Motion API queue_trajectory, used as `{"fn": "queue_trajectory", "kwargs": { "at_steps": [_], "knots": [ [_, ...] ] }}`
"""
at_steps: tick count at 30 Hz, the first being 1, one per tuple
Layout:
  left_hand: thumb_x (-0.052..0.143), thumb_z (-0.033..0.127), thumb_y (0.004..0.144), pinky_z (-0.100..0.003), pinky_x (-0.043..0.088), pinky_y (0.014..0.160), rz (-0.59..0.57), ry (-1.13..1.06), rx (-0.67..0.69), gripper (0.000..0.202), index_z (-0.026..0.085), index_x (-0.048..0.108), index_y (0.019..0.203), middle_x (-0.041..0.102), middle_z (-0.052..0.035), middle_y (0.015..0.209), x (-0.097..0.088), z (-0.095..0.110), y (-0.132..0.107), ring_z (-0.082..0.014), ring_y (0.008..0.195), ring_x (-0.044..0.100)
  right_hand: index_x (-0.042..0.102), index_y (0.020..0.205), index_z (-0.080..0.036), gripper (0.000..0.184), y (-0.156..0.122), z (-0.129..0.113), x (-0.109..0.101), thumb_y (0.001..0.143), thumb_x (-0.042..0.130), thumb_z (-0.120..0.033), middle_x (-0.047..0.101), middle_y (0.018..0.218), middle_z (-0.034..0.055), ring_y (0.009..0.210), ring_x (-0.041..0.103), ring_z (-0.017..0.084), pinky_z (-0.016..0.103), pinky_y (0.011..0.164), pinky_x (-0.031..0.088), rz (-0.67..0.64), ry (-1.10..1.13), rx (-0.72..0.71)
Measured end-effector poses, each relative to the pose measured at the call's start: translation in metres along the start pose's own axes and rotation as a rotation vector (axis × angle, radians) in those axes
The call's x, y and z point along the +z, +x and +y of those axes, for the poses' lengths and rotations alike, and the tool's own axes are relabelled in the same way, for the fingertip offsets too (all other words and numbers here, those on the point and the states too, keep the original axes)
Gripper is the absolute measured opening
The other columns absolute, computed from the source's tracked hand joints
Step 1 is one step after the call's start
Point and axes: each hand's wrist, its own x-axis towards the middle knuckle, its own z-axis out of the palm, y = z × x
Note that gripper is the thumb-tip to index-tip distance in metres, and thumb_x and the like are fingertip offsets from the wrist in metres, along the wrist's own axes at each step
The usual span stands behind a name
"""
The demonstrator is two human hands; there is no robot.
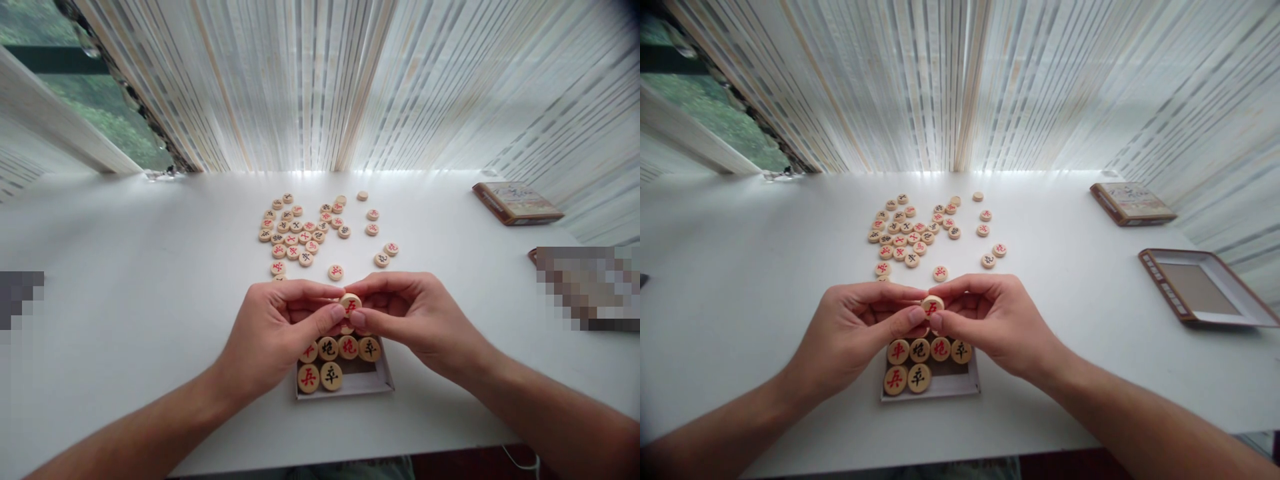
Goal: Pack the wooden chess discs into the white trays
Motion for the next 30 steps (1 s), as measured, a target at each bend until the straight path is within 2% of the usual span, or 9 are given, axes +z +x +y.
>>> {"fn": "queue_trajectory", "kwargs": {
  "at_steps": [5,8,10,16,22,26,30],
  "knots": [
    [0.091,0.019,0.083,-0.022,0.070,0.080,-0.004,0.051,0.016,0.019,0.019,0.089,0.101,0.088,-0.0057,0.096,0.0038,-0.0009,-0.0022,-0.0226,0.088,0.086,0.087,0.089,-0.019,0.036,0.0007,-0.0014,0.0027,0.059,0.106,-0.023,0.084,0.084,0.0056,0.075,0.081,0.020,0.026,0.073,0.070,0.032,-0.042,-0.013],
    [0.086,0.021,0.088,-0.021,0.070,0.079,-0.007,0.080,0.032,0.014,0.018,0.088,0.102,0.088,-0.0063,0.096,0.0055,-0.0016,-0.0034,-0.0215,0.087,0.086,0.086,0.084,-0.019,0.034,0.0006,-0.0019,0.0028,0.058,0.107,-0.027,0.082,0.079,0.0051,0.073,0.081,0.021,0.027,0.070,0.069,0.059,-0.076,-0.019],
    [0.087,0.019,0.087,-0.021,0.070,0.080,-0.015,0.071,0.043,0.015,0.018,0.088,0.102,0.088,-0.0063,0.096,0.0059,-0.0020,-0.0042,-0.0212,0.088,0.086,0.086,0.082,-0.019,0.032,0.0004,-0.0026,0.0026,0.059,0.106,-0.029,0.082,0.077,0.0052,0.072,0.080,0.020,0.026,0.069,0.069,0.070,-0.089,-0.019],
    [0.095,0.011,0.076,-0.022,0.070,0.081,-0.058,-0.018,-0.008,0.026,0.017,0.085,0.099,0.088,-0.0050,0.092,0.0052,-0.0020,-0.0042,-0.0210,0.087,0.086,0.090,0.094,-0.022,0.029,-0.0009,-0.0035,0.0028,0.070,0.102,-0.033,0.082,0.079,0.0053,0.068,0.075,0.016,0.023,0.063,0.065,0.056,-0.135,-0.066],
    [0.097,0.013,0.073,-0.021,0.070,0.076,-0.020,-0.013,-0.053,0.025,0.014,0.081,0.092,0.087,-0.0054,0.086,0.0033,0.0002,-0.0021,-0.0218,0.083,0.086,0.090,0.101,-0.023,0.029,-0.0024,-0.0005,0.0023,0.074,0.099,-0.033,0.083,0.088,0.0070,0.081,0.079,0.021,0.030,0.074,0.068,0.020,-0.146,-0.110],
    [0.097,0.012,0.073,-0.023,0.070,0.077,0.002,0.024,-0.012,0.026,0.014,0.081,0.093,0.087,-0.0057,0.087,0.0035,-0.0001,-0.0021,-0.0219,0.084,0.085,0.089,0.101,-0.022,0.032,-0.0021,0.0013,0.0006,0.072,0.100,-0.032,0.084,0.091,0.0085,0.080,0.079,0.021,0.030,0.072,0.068,0.033,-0.171,-0.135],
    [0.095,0.005,0.073,-0.016,0.068,0.077,0.015,0.037,0.070,0.025,0.016,0.084,0.093,0.087,-0.0023,0.088,0.0043,-0.0008,-0.0011,-0.0171,0.084,0.084,0.088,0.101,-0.021,0.035,-0.0012,0.0020,0.0002,0.070,0.102,-0.031,0.083,0.090,0.0086,0.080,0.078,0.022,0.031,0.074,0.069,0.052,-0.188,-0.162]
  ]
}}
